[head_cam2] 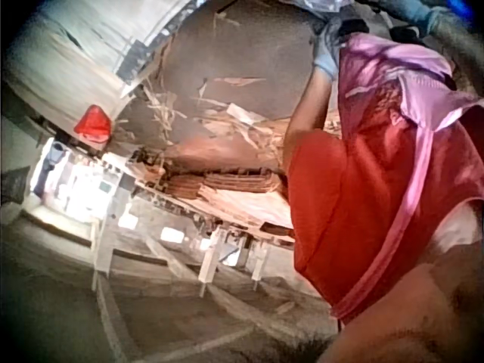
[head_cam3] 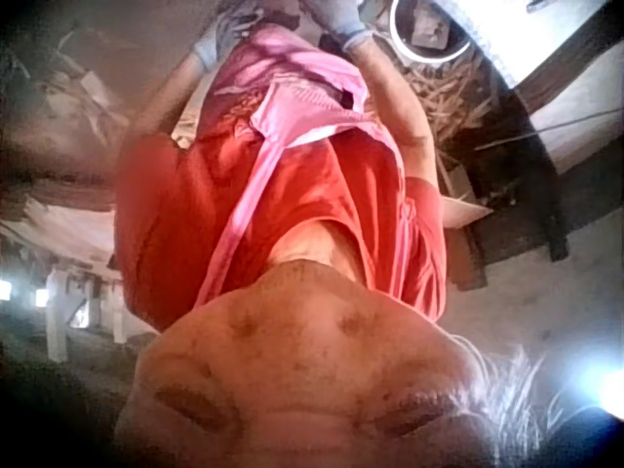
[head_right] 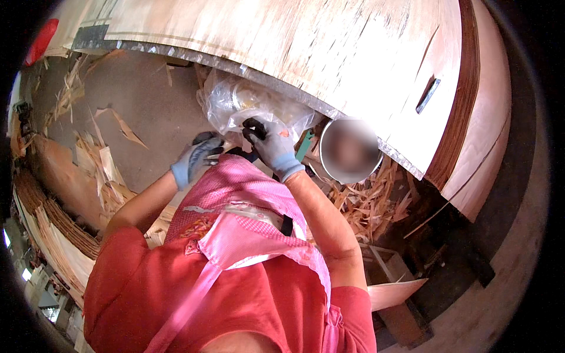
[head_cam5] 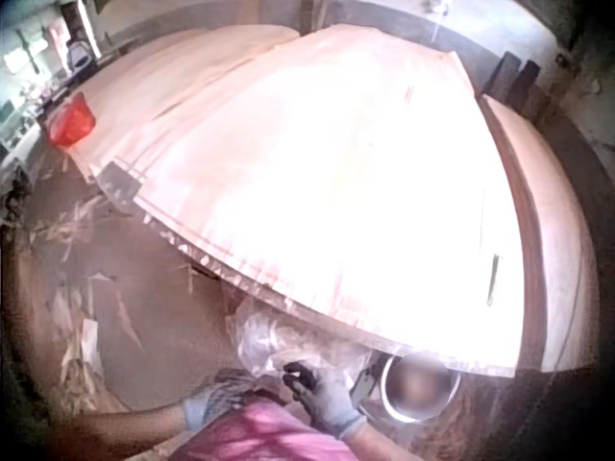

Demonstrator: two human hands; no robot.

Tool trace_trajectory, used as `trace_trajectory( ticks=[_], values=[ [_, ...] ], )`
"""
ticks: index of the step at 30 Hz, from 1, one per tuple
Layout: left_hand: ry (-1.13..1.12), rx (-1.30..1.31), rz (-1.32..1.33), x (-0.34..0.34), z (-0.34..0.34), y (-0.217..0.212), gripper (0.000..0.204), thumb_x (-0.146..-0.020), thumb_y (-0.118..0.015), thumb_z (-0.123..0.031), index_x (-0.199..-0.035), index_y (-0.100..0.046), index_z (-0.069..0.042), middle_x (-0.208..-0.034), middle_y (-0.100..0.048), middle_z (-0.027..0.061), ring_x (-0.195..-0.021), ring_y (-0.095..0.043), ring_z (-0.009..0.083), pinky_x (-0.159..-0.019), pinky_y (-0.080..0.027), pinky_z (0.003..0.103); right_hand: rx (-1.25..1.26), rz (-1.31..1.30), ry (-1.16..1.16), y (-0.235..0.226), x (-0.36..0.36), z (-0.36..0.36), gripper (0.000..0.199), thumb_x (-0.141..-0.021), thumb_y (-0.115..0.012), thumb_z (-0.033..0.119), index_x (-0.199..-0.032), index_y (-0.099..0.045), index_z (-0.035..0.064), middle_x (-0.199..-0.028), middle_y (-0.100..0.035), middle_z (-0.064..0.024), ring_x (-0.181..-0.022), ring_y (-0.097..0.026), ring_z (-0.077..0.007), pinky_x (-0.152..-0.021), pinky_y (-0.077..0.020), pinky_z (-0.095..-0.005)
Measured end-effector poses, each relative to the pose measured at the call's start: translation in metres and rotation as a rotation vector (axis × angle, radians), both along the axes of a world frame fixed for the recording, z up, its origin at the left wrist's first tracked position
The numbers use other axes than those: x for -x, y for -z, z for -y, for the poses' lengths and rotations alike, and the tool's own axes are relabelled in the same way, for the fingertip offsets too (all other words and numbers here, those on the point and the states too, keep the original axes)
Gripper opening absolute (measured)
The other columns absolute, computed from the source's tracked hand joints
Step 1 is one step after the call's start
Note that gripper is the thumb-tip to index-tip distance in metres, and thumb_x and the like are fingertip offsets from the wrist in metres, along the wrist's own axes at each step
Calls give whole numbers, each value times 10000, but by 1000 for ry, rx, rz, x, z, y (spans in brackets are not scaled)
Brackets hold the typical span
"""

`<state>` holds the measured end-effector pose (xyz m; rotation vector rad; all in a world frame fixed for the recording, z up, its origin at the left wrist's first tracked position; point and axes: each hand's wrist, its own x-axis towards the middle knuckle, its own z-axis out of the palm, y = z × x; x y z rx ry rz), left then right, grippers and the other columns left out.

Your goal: The person applies adhesive strips and a veneer sheet to large wooden panels by hand and using a small application tool.

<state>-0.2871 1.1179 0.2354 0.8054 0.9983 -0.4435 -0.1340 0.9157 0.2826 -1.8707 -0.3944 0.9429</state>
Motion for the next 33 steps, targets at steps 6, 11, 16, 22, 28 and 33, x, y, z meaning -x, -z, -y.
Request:
trace_trajectory(
  ticks=[6,11,16,22,28,33],
  values=[
    [-175,38,279,-16,35,17,319,-925,-637,-65,-1239,-588,-46,-1121,-668,76,-963,-662,193,-856,-552,327,110,313,-163,-5,-4,-5,356,-865,-709,166,-1201,-652,65,-912,-732,-92,-652,-674,-114,-594,-542,-274],
    [-129,-38,330,-23,24,16,329,-908,-639,-12,-1233,-615,-54,-1129,-676,53,-996,-656,162,-890,-546,308,207,469,-267,-14,-11,-11,397,-851,-716,200,-1229,-640,102,-966,-727,-142,-746,-711,-224,-665,-555,-315],
    [-29,-187,409,-26,25,-4,309,-900,-649,-9,-1207,-631,-44,-1093,-686,38,-989,-644,123,-906,-520,270,139,338,-184,-6,-11,-13,346,-831,-687,319,-1133,-674,153,-1023,-704,-132,-887,-682,-325,-730,-544,-399],
    [-61,-236,478,-26,29,-3,299,-892,-669,-16,-1189,-638,-33,-1103,-687,29,-976,-640,108,-892,-517,247,210,474,-254,-1,-10,-9,332,-833,-691,347,-1108,-674,161,-990,-707,-117,-843,-684,-324,-703,-547,-399],
    [-73,-162,415,-24,20,7,278,-905,-660,-42,-1183,-641,-43,-1095,-690,24,-980,-635,102,-883,-518,245,232,327,-217,3,-17,-4,358,-842,-700,272,-1165,-663,122,-920,-713,-122,-730,-687,-222,-654,-535,-339],
    [-68,-178,505,-31,25,3,269,-903,-668,-50,-1170,-640,-46,-1088,-688,21,-975,-628,101,-884,-512,255,178,240,-304,11,-24,-1,399,-855,-717,251,-1210,-638,88,-873,-719,-109,-672,-670,-174,-587,-527,-305]
  ],
)
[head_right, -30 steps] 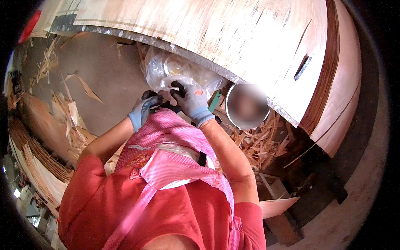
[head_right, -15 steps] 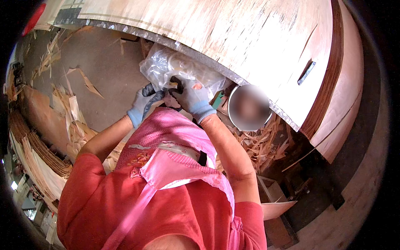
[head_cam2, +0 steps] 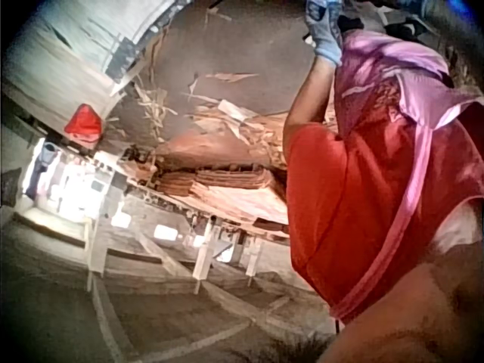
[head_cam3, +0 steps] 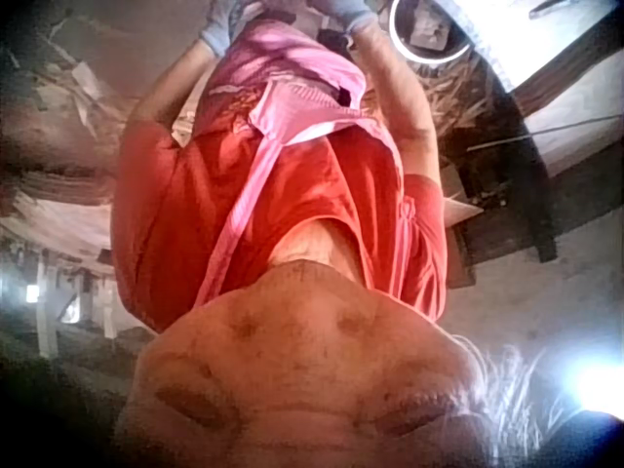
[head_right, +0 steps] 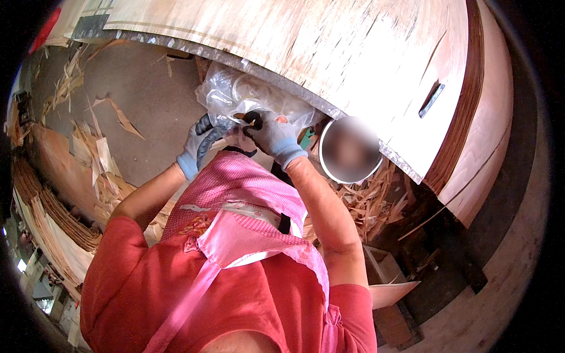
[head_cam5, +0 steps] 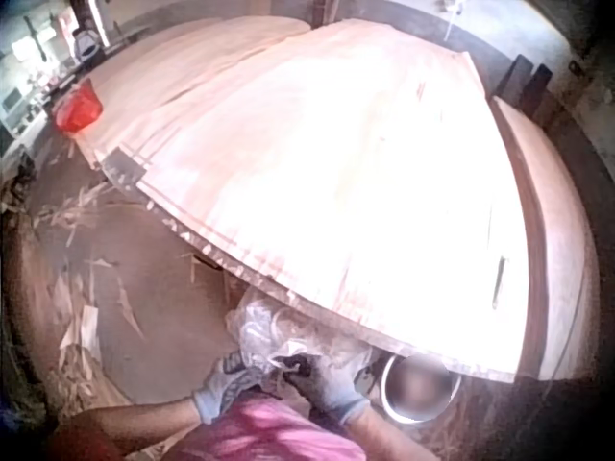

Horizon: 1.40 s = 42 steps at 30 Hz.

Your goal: The person applies adhesive strips and a veneer sheet to large wooden panels by hand and using a small application tool.

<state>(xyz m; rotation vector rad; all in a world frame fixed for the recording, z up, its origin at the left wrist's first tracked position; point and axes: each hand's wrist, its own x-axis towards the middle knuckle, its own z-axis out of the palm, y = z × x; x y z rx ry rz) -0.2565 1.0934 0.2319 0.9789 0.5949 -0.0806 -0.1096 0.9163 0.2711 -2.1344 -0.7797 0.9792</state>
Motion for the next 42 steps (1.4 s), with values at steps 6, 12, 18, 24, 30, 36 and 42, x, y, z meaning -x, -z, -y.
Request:
trace_trajectory(
  ticks=[6,12,18,24,30,36,42],
  values=[
    [-3,-185,-86,5,3,20,277,-894,-675,-26,-1167,-630,-23,-1079,-684,23,-960,-624,102,-874,-506,256,19,-178,216,-32,0,-11,244,-892,-701,163,-1101,-679,38,-823,-695,-66,-637,-612,-89,-542,-488,-263],
    [-42,-410,-231,3,-4,33,229,-879,-669,5,-1106,-649,-2,-1036,-686,28,-938,-627,120,-852,-499,262,-293,-614,197,-30,-12,3,269,-883,-673,139,-1095,-664,-26,-877,-700,-59,-679,-639,-139,-638,-522,-264],
    [115,-558,-301,-10,-5,0,229,-871,-713,-76,-1086,-658,-17,-1016,-694,42,-923,-619,124,-842,-487,275,-614,-847,494,-110,-35,29,224,-868,-633,70,-1081,-645,-2,-816,-627,-4,-640,-546,-53,-524,-434,-190],
    [91,-352,-355,14,-25,-9,400,-863,-722,-151,-1212,-591,-7,-1082,-677,81,-976,-644,153,-844,-508,285,-665,-562,616,-167,-51,39,200,-853,-549,17,-1038,-620,-10,-849,-611,-38,-681,-563,-102,-609,-458,-204],
    [-196,-721,-29,6,-54,-100,444,-841,-660,30,-1267,-535,17,-1224,-604,99,-1094,-606,193,-979,-476,318,-503,-591,655,-156,-54,24,175,-937,-631,151,-1057,-673,32,-693,-592,36,-533,-462,-15,-459,-324,-166],
    [243,-1258,355,-48,-20,-153,748,-767,-756,-38,-1418,-388,-25,-1393,-502,175,-1282,-483,331,-1070,-404,400,-634,-652,452,-187,-67,-5,204,-915,-637,152,-1085,-669,45,-734,-605,46,-546,-454,-8,-468,-307,-158],
    [187,-1065,377,-92,38,-82,708,-723,-834,-291,-1307,-518,-48,-1251,-583,200,-1184,-550,378,-1028,-423,462,-841,-620,385,-204,-67,-28,213,-882,-600,63,-1075,-624,-23,-775,-636,-39,-603,-567,-71,-506,-445,-204]
  ],
)
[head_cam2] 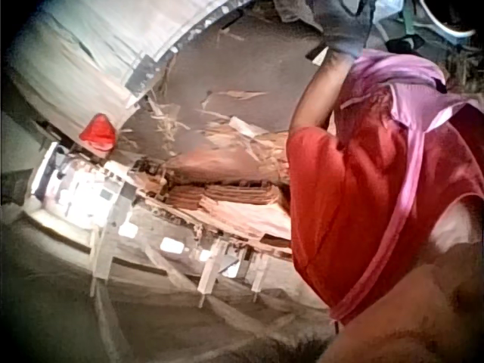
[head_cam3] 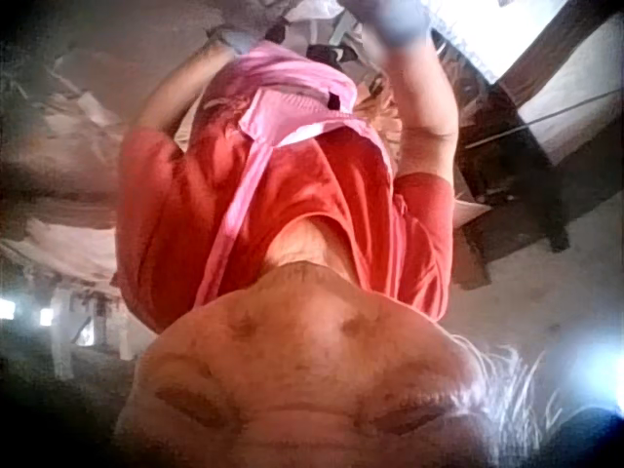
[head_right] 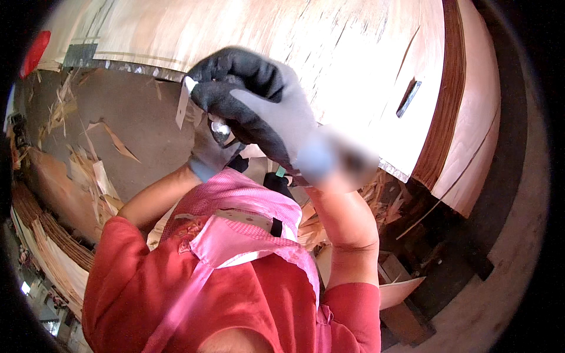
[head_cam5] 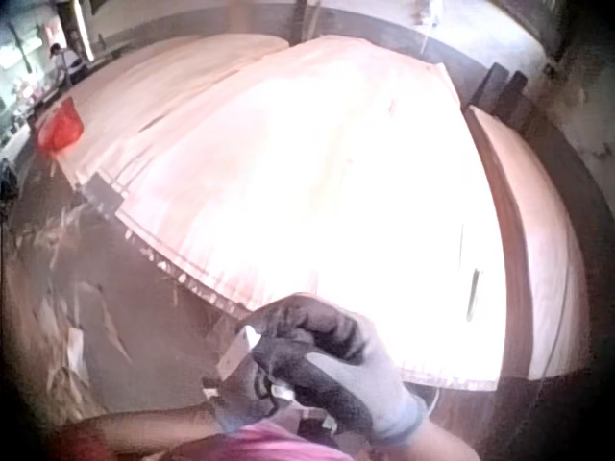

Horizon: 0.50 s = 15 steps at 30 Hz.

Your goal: The person applies adhesive strips and a veneer sheet to large wooden panels by hand and using a small application tool.

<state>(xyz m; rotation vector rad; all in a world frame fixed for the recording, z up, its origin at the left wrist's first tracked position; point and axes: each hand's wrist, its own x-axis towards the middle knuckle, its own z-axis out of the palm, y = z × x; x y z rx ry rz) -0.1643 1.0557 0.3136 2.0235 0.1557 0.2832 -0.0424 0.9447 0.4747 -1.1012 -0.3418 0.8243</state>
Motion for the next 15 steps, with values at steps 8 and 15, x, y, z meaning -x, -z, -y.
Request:
trace_trajectory(
  ticks=[8,15],
  values=[
    [65,-545,113,3,-6,15,567,-802,-699,-291,-1311,-518,-117,-1341,-537,79,-1299,-458,299,-1146,-210,570,294,1046,187,-79,-16,92,277,-919,-596,139,-1150,-598,-15,-949,-663,-128,-782,-665,-176,-689,-563,-342],
    [87,-676,7,6,-23,33,591,-806,-690,-357,-1329,-522,-141,-1300,-559,74,-1284,-466,290,-1170,-184,565,878,2117,547,-222,-15,271,257,-957,-579,168,-1144,-611,-6,-984,-683,-172,-838,-714,-231,-764,-626,-407]
  ],
)
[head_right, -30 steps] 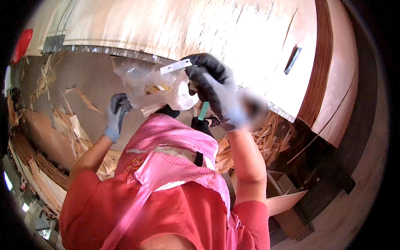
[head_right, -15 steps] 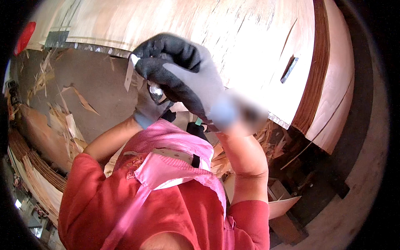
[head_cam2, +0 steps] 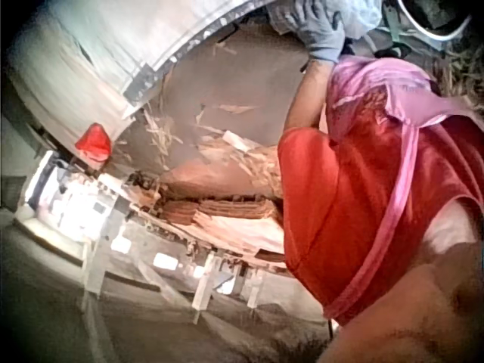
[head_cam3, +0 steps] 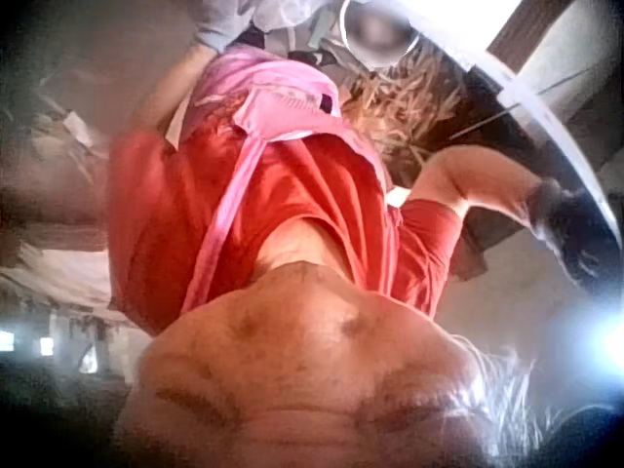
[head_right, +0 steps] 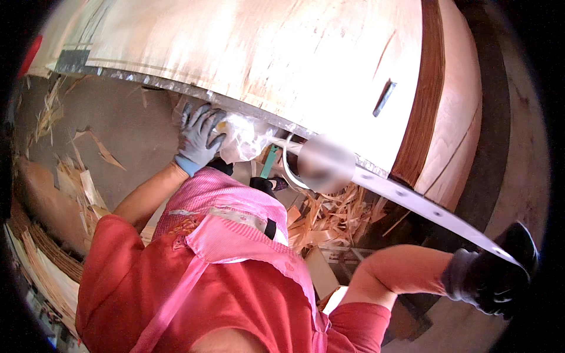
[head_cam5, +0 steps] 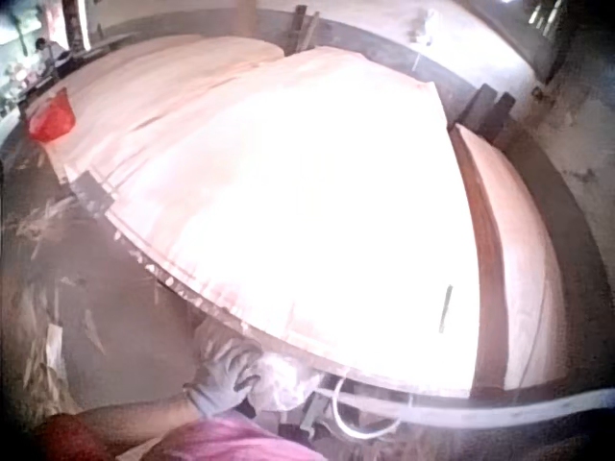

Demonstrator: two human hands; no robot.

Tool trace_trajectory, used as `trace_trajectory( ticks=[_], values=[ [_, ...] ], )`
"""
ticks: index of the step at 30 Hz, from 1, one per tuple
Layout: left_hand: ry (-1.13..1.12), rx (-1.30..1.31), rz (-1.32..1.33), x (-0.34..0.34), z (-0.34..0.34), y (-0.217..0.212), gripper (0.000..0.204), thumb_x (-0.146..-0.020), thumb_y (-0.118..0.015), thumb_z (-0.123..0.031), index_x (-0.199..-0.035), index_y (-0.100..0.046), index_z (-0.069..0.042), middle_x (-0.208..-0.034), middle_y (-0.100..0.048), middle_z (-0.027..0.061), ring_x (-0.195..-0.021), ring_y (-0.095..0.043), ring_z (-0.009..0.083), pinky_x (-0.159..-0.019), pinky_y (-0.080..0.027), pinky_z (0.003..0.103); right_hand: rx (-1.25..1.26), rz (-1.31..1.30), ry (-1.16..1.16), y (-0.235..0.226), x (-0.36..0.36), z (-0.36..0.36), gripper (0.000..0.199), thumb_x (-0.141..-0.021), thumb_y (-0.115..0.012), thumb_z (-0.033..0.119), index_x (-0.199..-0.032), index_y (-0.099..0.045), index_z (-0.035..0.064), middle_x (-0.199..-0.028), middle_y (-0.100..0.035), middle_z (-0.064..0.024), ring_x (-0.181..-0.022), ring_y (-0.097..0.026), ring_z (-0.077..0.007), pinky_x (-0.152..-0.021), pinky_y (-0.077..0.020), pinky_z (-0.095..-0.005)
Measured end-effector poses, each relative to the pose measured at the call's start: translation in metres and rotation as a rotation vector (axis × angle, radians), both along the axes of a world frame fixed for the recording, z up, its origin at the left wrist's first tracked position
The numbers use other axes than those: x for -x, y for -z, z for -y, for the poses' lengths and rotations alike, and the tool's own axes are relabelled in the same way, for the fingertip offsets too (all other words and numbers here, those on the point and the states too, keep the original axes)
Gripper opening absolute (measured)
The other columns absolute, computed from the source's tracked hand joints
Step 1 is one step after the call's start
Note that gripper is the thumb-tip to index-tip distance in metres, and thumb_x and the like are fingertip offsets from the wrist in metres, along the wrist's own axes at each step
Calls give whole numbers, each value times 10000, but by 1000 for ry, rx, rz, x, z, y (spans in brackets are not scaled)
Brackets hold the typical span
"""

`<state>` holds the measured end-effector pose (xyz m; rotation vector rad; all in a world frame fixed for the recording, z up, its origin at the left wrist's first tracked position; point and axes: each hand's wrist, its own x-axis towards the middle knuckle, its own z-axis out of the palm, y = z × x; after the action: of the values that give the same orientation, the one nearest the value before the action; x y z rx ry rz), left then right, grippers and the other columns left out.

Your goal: The person applies adhesive strips and a veneer sheet to large wooden panels by hand and using a small application tool.

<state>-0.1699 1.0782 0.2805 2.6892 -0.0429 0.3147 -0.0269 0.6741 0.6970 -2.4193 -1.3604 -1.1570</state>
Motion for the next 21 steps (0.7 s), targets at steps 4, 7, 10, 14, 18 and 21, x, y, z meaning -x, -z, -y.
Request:
trace_trajectory(
  ticks=[4,7,10,14,18,21],
  values=[
    [5,-80,-43,-2,-10,19,684,-792,-674,-459,-1344,-506,-92,-1338,-534,106,-1310,-434,307,-1169,-173,569,366,270,398,-60,27,83,174,-915,-648,164,-967,-700,6,-896,-713,-156,-796,-713,-216,-697,-616,-326],
    [21,-149,-171,-4,-13,30,798,-716,-733,-449,-1360,-473,-56,-1341,-522,144,-1311,-420,334,-1161,-175,572,440,360,790,-55,49,175,216,-875,-714,211,-999,-711,33,-928,-715,-132,-829,-700,-231,-729,-592,-330],
    [25,-153,-270,-10,-17,15,832,-671,-775,-393,-1360,-464,-46,-1314,-523,154,-1281,-438,344,-1146,-196,578,496,352,1052,-43,80,271,302,-863,-731,241,-1085,-688,40,-999,-705,-136,-893,-686,-241,-784,-575,-343],
    [117,-205,-246,-8,-23,25,845,-676,-778,-362,-1394,-442,-70,-1353,-501,150,-1298,-427,346,-1158,-183,575,175,-138,1465,48,139,357,359,-886,-683,241,-1177,-635,37,-1062,-691,-150,-954,-673,-222,-801,-559,-340],
    [140,-218,-279,-5,-22,29,874,-676,-779,-329,-1434,-412,-98,-1396,-484,136,-1340,-391,342,-1179,-159,567,-303,-845,1857,188,209,354,420,-908,-636,242,-1270,-581,34,-1125,-676,-164,-1016,-660,-203,-817,-544,-337],
    [193,-196,-264,-7,-18,-9,836,-695,-766,-295,-1425,-419,-82,-1426,-470,137,-1362,-377,340,-1185,-175,551,-487,-1045,1671,271,216,270,415,-907,-631,160,-1295,-573,29,-1151,-670,-136,-1021,-649,-185,-852,-531,-315]
  ],
)
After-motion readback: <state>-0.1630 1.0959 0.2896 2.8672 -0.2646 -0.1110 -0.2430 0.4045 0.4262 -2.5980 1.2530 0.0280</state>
